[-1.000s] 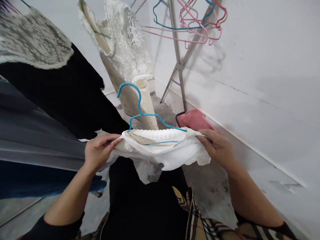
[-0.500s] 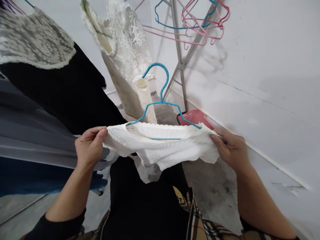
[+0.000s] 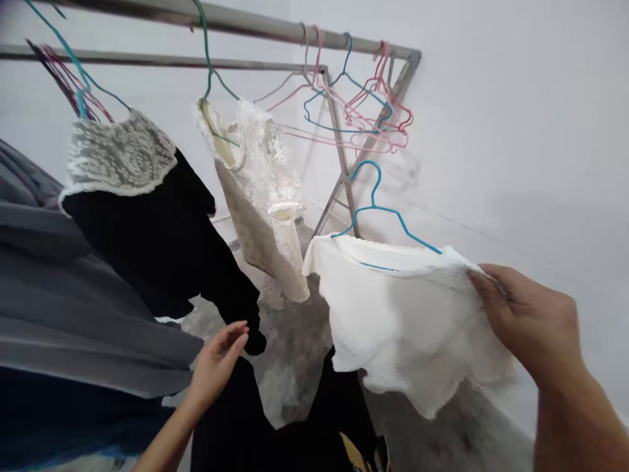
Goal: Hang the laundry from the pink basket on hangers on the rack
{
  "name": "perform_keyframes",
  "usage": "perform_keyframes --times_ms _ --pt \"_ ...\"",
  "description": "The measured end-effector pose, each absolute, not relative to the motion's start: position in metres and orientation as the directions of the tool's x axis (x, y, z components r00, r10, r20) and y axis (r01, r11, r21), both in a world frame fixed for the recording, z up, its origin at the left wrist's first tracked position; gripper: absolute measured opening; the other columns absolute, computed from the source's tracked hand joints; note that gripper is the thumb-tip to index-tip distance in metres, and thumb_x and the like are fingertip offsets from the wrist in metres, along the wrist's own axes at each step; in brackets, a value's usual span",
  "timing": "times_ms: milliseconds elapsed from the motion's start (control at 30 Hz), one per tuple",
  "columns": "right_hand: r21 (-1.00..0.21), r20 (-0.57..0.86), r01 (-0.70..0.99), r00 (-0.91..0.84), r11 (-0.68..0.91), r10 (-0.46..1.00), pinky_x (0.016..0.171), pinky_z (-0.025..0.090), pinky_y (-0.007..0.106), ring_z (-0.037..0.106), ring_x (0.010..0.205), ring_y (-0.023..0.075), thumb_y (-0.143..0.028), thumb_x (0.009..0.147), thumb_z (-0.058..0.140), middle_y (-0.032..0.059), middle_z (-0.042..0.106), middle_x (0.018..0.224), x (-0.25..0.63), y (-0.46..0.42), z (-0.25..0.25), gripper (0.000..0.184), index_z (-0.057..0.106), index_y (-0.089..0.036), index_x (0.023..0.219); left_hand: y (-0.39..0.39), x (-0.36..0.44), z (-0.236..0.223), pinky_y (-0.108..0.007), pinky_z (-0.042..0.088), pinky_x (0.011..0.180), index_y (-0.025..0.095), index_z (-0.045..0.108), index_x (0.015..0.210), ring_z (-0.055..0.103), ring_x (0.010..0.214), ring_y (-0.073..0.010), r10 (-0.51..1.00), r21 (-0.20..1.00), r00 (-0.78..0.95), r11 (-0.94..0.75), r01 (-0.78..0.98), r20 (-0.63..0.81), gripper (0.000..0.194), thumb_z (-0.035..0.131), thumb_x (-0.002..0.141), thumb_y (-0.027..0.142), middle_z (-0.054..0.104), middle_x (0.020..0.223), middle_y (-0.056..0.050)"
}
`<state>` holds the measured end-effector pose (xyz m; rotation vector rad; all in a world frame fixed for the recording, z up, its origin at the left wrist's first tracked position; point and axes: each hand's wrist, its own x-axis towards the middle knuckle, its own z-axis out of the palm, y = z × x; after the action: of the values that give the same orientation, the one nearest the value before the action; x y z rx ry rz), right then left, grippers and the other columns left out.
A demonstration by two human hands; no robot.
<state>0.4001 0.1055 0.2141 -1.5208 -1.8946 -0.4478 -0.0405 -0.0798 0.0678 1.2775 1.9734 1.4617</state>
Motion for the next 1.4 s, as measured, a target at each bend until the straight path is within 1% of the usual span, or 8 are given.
perform_keyframes --times_ms 200,467,733,967,1067,1200,1333,1400 --pt "-0.123 0.801 0.946 -0.084 0.3 0.592 0.059 0.044 0.03 0.068 0.069 0.0236 -0.048 0.085 0.041 0.0075 0.074 0.079 0.341 0.127 0.257 0.042 0.071 -0.02 0.091 -0.091 -0.029 0.043 -0.036 0.055 0.085 0.019 0.066 0.108 0.07 0.091 -0.0234 0.859 0.955 -0.509 0.095 0.28 0.063 0.046 0.061 0.078 0.053 0.074 0.095 -0.009" --pt "-0.163 0.869 0.85 -0.117 0.501 0.481 0.076 0.042 0.031 0.064 0.086 0.0232 -0.035 0.09 0.046 0.0134 0.073 0.095 0.225 0.199 0.352 0.031 0.068 -0.016 0.101 -0.096 -0.033 0.043 -0.033 0.056 0.081 0.02 0.068 0.107 0.071 0.089 -0.0238 0.844 0.968 -0.533 0.079 0.238 0.062 0.05 0.064 0.075 0.057 0.075 0.095 -0.009" --pt "-0.221 0.848 0.743 -0.174 0.632 0.501 0.089 0.044 0.046 0.061 0.095 0.0281 -0.042 0.095 0.043 0.0145 0.068 0.09 0.107 0.25 0.42 0.036 0.065 -0.013 0.095 -0.105 -0.032 0.029 -0.031 0.057 0.08 0.019 0.072 0.101 0.072 0.09 -0.0243 0.832 0.981 -0.553 0.065 0.182 0.047 0.053 0.067 0.07 0.061 0.076 0.096 -0.011" --pt "-0.204 0.778 0.718 -0.295 0.666 0.555 0.092 0.046 0.042 0.06 0.095 0.023 -0.024 0.094 0.041 0.0094 0.068 0.091 0.097 0.255 0.376 0.024 0.064 -0.017 0.096 -0.107 -0.035 0.031 -0.032 0.056 0.084 0.018 0.071 0.102 0.07 0.096 -0.0257 0.827 0.973 -0.56 0.166 0.16 -0.049 0.056 0.068 0.069 0.062 0.075 0.101 -0.011" --pt "-0.214 0.753 0.714 -0.314 0.666 0.579 0.098 0.044 0.04 0.058 0.109 0.0234 -0.022 0.095 0.036 0.0082 0.067 0.11 0.107 0.247 0.361 0.031 0.059 -0.02 0.116 -0.102 -0.03 0.033 -0.034 0.056 0.086 0.018 0.07 0.103 0.069 0.099 -0.0264 0.835 0.962 -0.544 0.213 0.173 -0.087 0.055 0.068 0.07 0.061 0.074 0.102 -0.011" --pt "-0.206 0.782 0.695 -0.306 0.689 0.542 0.109 0.039 0.029 0.046 0.129 0.0167 -0.023 0.092 0.039 0.0007 0.05 0.14 0.133 0.232 0.335 0.048 0.04 -0.029 0.14 -0.089 -0.021 0.029 -0.037 0.053 0.091 0.018 0.069 0.105 0.068 0.099 -0.0255 0.845 0.952 -0.522 0.243 0.186 -0.114 0.052 0.068 0.071 0.059 0.073 0.104 -0.011" --pt "-0.248 0.746 0.657 -0.339 0.711 0.574 0.118 0.029 0.036 0.034 0.138 0.0199 -0.027 0.092 0.042 0.0033 0.042 0.145 0.179 0.227 0.256 0.052 0.034 -0.026 0.144 -0.076 -0.015 0.024 -0.039 0.053 0.092 0.018 0.069 0.104 0.068 0.097 -0.0248 0.847 0.938 -0.509 0.286 0.195 -0.152 0.052 0.069 0.071 0.057 0.072 0.102 -0.011" --pt "-0.415 0.646 0.605 -0.33 0.679 0.688 0.117 0.029 0.045 0.036 0.136 0.0237 -0.027 0.094 0.041 0.0065 0.045 0.143 0.208 0.233 0.195 0.048 0.038 -0.024 0.141 -0.068 -0.013 0.024 -0.04 0.054 0.092 0.018 0.069 0.104 0.069 0.096 -0.0252 0.848 0.93 -0.497 0.313 0.191 -0.183 0.053 0.07 0.07 0.058 0.072 0.102 -0.011"
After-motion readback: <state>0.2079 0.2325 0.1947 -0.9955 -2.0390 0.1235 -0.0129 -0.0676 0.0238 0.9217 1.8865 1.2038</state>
